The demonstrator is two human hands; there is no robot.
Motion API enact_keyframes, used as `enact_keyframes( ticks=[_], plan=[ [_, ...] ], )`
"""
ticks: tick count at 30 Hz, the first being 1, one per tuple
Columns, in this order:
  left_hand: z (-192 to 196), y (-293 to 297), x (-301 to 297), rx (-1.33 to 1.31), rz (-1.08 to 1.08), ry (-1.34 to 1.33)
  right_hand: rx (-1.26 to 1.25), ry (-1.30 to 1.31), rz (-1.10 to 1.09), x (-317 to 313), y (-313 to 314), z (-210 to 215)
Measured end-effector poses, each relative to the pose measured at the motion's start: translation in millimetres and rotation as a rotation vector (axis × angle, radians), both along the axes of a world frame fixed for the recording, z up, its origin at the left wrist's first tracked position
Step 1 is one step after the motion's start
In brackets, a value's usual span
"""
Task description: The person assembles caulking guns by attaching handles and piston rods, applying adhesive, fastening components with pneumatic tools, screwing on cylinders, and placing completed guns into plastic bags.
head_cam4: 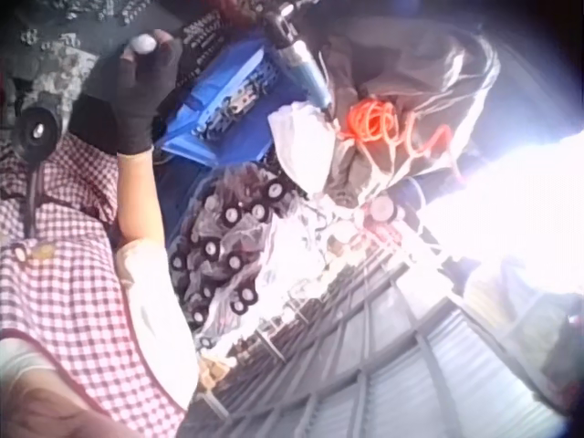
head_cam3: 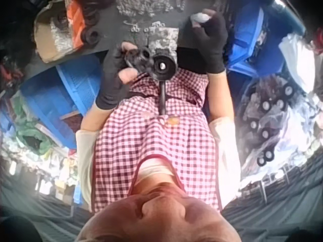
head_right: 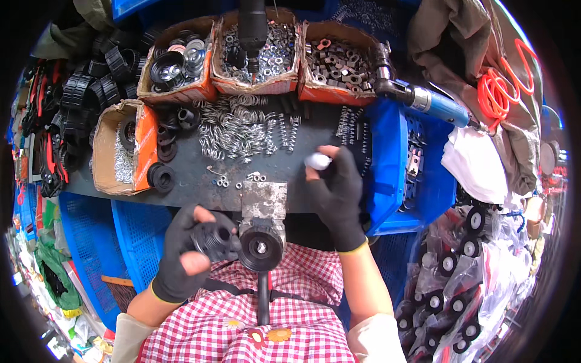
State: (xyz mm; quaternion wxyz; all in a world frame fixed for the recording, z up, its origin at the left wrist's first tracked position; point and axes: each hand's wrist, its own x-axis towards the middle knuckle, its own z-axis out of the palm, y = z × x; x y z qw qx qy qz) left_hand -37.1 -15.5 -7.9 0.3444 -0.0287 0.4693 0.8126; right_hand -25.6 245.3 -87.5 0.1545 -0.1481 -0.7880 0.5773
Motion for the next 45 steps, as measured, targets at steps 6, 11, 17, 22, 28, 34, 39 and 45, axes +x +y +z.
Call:
enact_keyframes(
  ticks=[6, 11, 17, 22, 28, 34, 39, 45],
  plan=[
    [3, -14, 6, -0.64, -0.25, 1.196, 0.531, -0.038, -0.001, -1, -4, 31],
    [-14, 6, 9, -0.596, -0.247, 1.429, 0.901, 0.331, 0.119, -22, 57, 106],
    [-19, 8, 10, -0.785, -0.264, 1.441, 1.377, -0.302, 0.259, -83, 142, 136],
    [-18, 10, 12, -0.807, -0.228, 1.255, 1.506, -0.252, 0.265, -92, 153, 145],
    [-23, 7, 12, -0.818, -0.164, 1.272, 1.329, -0.107, 0.478, -23, 26, 235],
    [-41, 3, 17, -0.787, -0.157, 1.255, 0.73, -0.615, 0.874, 58, -43, 203],
    [-46, 4, 19, -0.746, -0.119, 1.244, 0.613, -0.583, 0.687, 94, -59, 157],
    [-52, 4, 22, -0.74, -0.083, 1.218, 0.587, -0.657, 0.566, 102, -74, 152]
  ],
)
